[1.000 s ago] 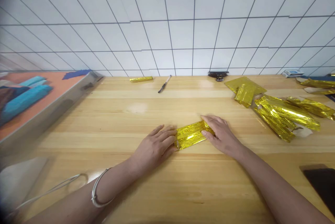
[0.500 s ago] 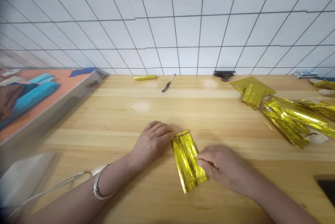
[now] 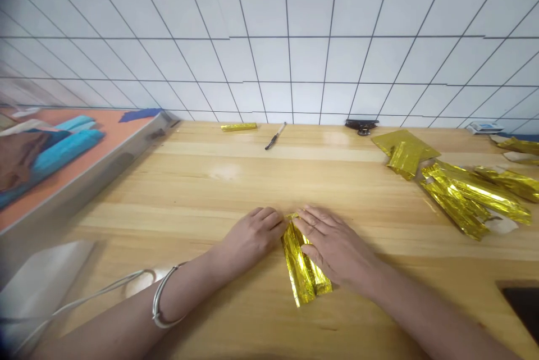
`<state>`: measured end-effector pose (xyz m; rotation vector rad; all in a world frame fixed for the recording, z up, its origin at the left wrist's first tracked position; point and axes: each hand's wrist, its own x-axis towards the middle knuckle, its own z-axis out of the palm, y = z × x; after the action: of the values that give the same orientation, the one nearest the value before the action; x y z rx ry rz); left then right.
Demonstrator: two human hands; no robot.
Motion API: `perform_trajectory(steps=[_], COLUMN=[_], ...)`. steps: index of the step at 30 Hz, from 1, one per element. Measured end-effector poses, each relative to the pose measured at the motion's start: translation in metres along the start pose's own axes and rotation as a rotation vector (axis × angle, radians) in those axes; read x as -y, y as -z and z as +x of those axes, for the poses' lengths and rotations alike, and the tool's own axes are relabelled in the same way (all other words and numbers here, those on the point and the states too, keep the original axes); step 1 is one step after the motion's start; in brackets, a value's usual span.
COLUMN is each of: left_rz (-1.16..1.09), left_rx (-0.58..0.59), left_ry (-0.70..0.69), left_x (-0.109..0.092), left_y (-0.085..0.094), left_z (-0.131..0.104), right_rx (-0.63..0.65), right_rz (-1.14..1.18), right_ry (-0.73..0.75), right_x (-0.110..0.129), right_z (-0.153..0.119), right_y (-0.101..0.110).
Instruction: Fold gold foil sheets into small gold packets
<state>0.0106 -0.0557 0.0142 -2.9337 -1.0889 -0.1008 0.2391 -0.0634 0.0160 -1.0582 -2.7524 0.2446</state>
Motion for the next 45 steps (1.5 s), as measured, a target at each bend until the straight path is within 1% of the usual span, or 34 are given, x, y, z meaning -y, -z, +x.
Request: perform_trajectory(steps=[3,6,8,11,16,18,20,24,27,29,31,34,39,42,45], left_rz=[0.019,0.063,0.065,0.021,-0.069,-0.084,-0.083,-0.065,-0.067,-0.094,-0.136,-0.184,-0.167,-0.135,-0.117], left_rx=[0.004,-0.011,-0.018,-0.017,-0.047,-0.056,-0.057,-0.036,-0.037,-0.045,-0.063,-0.098,-0.123,-0.121,-0.111], left_ry=[-0.011,0.009,0.026,0.05,0.086,0.104,0.106,0.084,0.103,0.118,0.131,0.17,0.256,0.258,0.249], left_x=[-0.005,-0.012,-0.013,-0.003,0.027,0.034,0.036,0.036,0.037,0.038,0.038,0.035,0.025,0.021,0.02], left_y=[0.003,0.004,0.004,0.005,0.012,0.014,0.013,0.001,-0.01,-0.013,-0.013,-0.008,-0.003,-0.004,-0.005], left_z=[-0.006,-0.013,-0.015,-0.009,0.012,0.016,0.015,0.002,-0.009,-0.013,-0.013,-0.01,-0.003,-0.001,0.0], right_rx=[0.072,0.097,0.109,0.131,0.063,0.037,0.016,0.021,0.05,0.061,0.057,0.03,0.001,0.001,-0.011], right_rz=[-0.062,-0.091,-0.103,-0.107,-0.086,-0.077,-0.079,-0.117,-0.145,-0.151,-0.145,-0.128,-0.132,-0.176,-0.205], right_ry=[0.031,0.02,0.013,0.017,-0.017,-0.032,-0.038,-0.04,-0.027,-0.02,-0.015,-0.022,-0.086,-0.101,-0.108], right_x=[-0.005,-0.009,-0.011,-0.016,-0.03,-0.033,-0.034,-0.033,-0.032,-0.032,-0.033,-0.035,-0.028,-0.02,-0.017], right_z=[0.002,0.001,0.0,0.004,0.024,0.03,0.033,0.031,0.029,0.027,0.026,0.026,0.036,0.044,0.048], right_y=[-0.009,-0.015,-0.016,-0.015,-0.012,-0.013,-0.014,-0.017,-0.016,-0.015,-0.015,-0.016,-0.016,-0.015,-0.016])
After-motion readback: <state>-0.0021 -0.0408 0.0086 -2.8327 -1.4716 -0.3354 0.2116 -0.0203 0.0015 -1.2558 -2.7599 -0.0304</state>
